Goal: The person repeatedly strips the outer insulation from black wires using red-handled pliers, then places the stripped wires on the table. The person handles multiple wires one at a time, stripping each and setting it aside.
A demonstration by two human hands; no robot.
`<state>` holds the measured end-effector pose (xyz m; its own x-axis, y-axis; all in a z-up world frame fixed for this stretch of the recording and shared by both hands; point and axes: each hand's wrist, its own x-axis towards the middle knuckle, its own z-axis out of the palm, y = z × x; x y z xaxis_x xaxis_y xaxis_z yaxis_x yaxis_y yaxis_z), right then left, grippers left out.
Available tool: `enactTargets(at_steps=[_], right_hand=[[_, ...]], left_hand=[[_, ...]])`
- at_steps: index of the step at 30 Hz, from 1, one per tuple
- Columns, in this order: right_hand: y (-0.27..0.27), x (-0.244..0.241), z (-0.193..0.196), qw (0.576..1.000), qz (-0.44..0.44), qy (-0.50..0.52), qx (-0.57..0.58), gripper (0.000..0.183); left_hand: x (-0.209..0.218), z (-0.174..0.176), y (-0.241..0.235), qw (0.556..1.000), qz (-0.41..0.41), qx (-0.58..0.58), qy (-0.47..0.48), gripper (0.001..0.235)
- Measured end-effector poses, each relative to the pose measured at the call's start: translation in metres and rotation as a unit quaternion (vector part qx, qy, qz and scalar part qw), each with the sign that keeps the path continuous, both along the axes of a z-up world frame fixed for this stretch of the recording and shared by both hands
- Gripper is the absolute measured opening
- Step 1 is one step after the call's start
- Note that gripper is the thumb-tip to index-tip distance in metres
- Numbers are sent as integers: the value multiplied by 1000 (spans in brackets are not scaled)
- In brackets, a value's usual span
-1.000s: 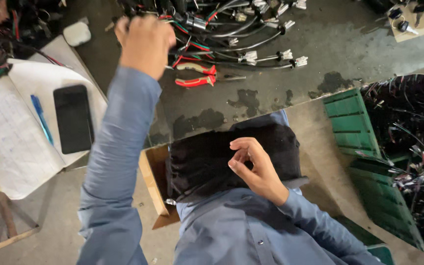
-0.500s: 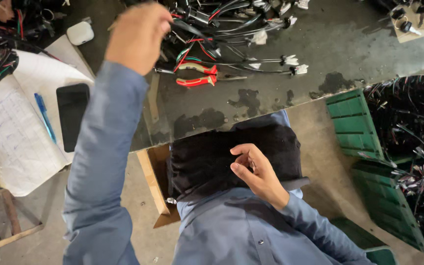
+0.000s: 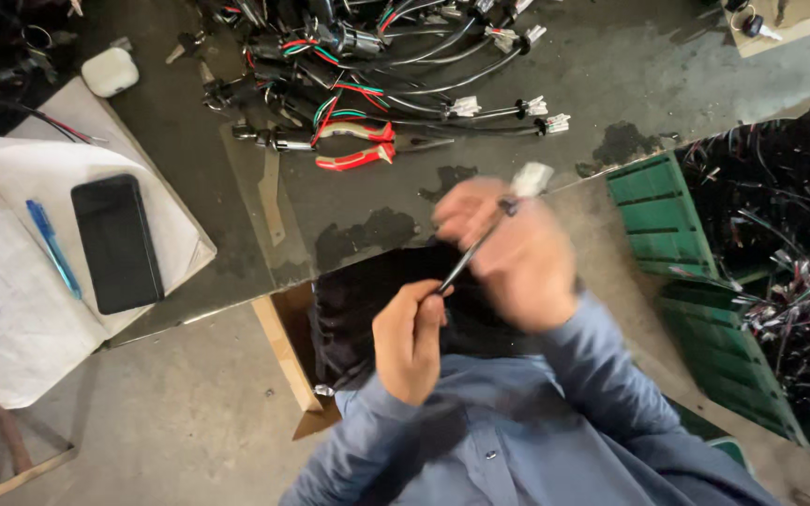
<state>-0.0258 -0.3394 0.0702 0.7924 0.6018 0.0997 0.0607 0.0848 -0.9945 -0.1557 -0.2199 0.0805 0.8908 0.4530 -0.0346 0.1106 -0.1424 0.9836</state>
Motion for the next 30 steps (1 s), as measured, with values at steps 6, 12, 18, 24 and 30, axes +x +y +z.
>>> enactTargets(at_steps=[6, 12, 18, 24, 30], right_hand=[[13, -9, 5, 828, -30, 397, 395, 46], [-6, -17, 1, 982, 164, 93, 20, 35], [-8, -1, 12, 991, -128, -4, -35, 34], [0, 9, 44, 957, -43, 128, 256, 33], [4, -13, 13, 903, 345, -120, -225, 34]], left_hand=[[-18, -30, -1, 998, 17, -55, 26, 21], [-7, -23, 3, 998, -11, -66, 8, 19], [-1, -16, 2, 989, -110, -49, -86, 28], [-6, -50, -10, 987, -90, -135, 7, 38], [14, -35, 34, 878, -87, -454, -123, 32]])
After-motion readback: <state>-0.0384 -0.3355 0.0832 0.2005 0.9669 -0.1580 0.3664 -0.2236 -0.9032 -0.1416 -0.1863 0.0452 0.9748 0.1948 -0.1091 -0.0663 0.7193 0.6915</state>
